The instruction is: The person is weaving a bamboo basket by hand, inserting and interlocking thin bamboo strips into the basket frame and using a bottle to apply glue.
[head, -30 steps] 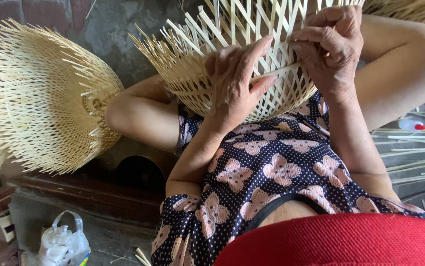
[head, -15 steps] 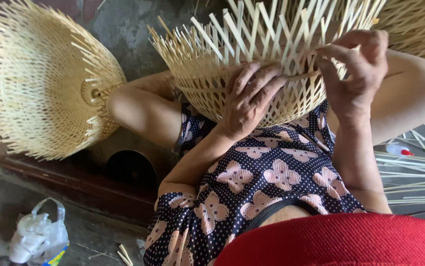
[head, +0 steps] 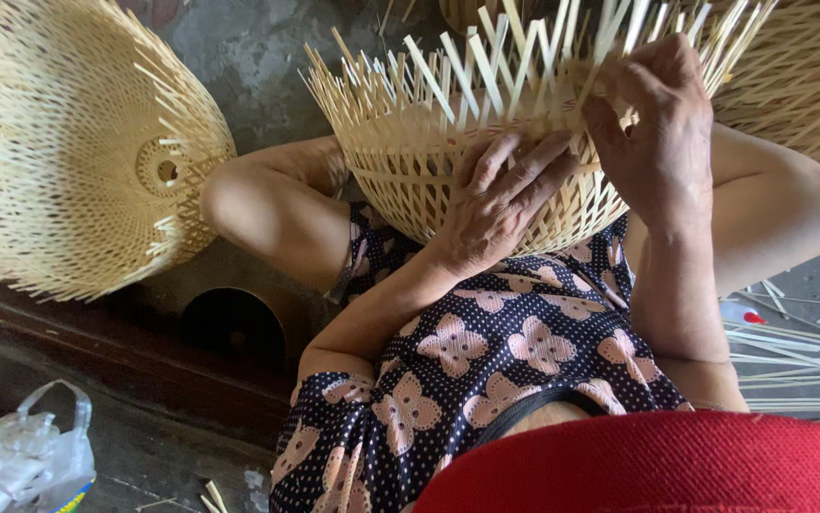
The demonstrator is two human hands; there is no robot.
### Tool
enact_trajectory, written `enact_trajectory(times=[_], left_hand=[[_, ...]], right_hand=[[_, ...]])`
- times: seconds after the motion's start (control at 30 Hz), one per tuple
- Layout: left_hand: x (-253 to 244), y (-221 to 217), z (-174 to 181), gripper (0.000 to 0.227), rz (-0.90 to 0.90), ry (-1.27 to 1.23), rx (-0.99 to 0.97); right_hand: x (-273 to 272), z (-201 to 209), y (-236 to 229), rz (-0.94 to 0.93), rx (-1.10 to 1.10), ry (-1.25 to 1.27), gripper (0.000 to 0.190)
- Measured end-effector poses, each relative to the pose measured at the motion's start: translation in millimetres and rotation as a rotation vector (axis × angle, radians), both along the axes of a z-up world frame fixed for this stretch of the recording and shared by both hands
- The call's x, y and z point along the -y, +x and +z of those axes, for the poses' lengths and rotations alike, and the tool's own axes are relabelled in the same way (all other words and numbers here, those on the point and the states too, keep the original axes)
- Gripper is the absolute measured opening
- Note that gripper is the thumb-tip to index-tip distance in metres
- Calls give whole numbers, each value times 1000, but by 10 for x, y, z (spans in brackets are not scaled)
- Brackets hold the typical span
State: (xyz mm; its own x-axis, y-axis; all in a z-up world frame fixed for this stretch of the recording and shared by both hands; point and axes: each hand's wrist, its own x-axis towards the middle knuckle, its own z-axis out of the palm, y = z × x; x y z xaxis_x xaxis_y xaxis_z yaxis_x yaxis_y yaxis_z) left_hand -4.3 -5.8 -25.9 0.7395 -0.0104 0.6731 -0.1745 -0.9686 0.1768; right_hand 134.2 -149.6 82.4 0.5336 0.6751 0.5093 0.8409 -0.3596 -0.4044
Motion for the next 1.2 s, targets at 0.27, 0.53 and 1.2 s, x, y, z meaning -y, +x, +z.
enact_trajectory(times=[0.27, 0.53, 1.2], left_hand=[[51, 21, -43, 49, 20, 12, 18], [27, 20, 52, 47, -4, -1, 20], [26, 22, 79, 40, -25, 13, 77]], right_hand=[[-54, -38, 119, 180, -969, 379, 12], [-57, 106, -26, 51, 6, -12, 26], [-120, 28, 147, 168, 22, -141, 22]])
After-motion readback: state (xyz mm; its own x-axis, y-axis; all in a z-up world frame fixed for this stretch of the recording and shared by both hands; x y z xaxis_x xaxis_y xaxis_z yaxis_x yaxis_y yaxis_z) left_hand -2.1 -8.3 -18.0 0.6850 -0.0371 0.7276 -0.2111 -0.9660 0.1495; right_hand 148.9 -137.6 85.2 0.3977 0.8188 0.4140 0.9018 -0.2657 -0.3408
